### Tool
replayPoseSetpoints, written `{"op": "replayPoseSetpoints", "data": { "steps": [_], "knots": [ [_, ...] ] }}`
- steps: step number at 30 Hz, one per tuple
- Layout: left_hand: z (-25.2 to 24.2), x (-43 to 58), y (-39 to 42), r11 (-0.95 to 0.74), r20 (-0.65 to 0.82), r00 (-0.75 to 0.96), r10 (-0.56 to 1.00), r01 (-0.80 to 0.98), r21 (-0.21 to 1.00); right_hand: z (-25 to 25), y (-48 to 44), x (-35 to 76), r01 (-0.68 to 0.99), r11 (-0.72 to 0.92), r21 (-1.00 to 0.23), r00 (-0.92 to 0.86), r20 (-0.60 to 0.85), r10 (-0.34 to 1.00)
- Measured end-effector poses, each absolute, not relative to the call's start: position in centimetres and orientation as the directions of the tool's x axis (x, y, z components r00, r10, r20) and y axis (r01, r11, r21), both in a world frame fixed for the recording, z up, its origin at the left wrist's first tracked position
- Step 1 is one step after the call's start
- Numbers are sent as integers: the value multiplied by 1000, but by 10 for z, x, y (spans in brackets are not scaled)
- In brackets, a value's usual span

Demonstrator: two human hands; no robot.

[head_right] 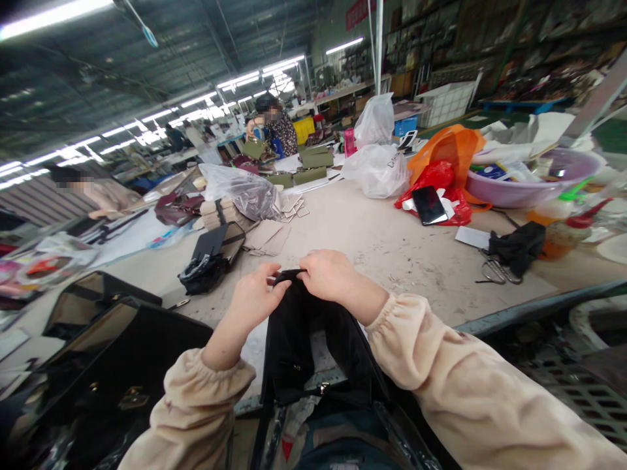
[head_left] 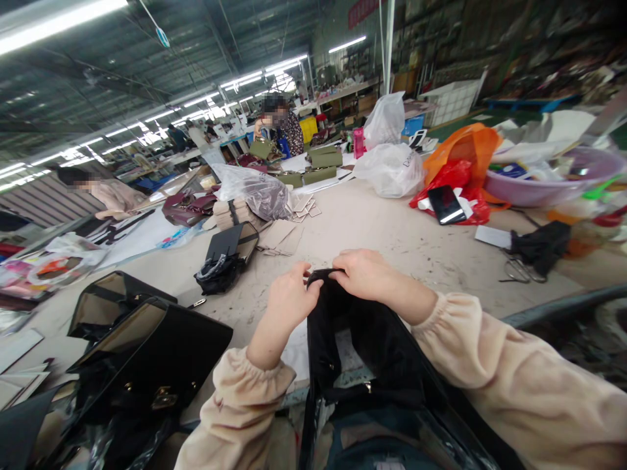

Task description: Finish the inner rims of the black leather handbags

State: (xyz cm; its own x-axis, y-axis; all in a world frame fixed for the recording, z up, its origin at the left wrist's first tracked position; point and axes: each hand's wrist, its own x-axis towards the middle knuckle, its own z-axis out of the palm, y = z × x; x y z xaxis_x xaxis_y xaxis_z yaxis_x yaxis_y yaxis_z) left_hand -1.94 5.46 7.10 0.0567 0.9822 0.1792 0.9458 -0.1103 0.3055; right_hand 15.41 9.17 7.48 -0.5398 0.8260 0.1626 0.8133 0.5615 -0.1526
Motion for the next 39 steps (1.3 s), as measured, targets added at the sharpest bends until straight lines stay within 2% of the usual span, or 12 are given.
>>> {"op": "replayPoseSetpoints", "data": {
  "steps": [2,4,10,14,19,22,26,31,35,39],
  "knots": [
    [68,-21,49,-120,198,35,980,892,436,74,92,155,810,565,-156,-542,171,823],
    [66,-23,45,-131,185,46,982,869,478,74,92,155,810,564,-159,-542,165,824],
    [72,-17,55,-126,132,90,987,945,300,75,92,154,811,564,-158,-543,159,825],
    [77,-16,69,-90,38,84,996,975,205,73,92,153,799,580,-159,-554,178,813],
    [81,-19,82,-90,-55,91,994,996,15,72,93,151,793,590,-153,-566,175,806],
    [82,-18,88,-94,-95,89,991,995,-45,72,94,150,798,584,-149,-560,172,810],
    [84,-15,91,-72,-130,65,989,996,-57,71,95,150,798,584,-151,-561,168,810],
    [85,-14,91,-64,-155,65,986,998,11,72,96,151,800,579,-157,-558,161,814],
    [82,-14,87,-53,-135,59,989,997,50,74,96,150,815,560,-148,-543,140,828],
    [78,-15,85,-55,-96,58,994,998,27,80,95,146,794,591,-143,-577,131,806]
  ]
}}
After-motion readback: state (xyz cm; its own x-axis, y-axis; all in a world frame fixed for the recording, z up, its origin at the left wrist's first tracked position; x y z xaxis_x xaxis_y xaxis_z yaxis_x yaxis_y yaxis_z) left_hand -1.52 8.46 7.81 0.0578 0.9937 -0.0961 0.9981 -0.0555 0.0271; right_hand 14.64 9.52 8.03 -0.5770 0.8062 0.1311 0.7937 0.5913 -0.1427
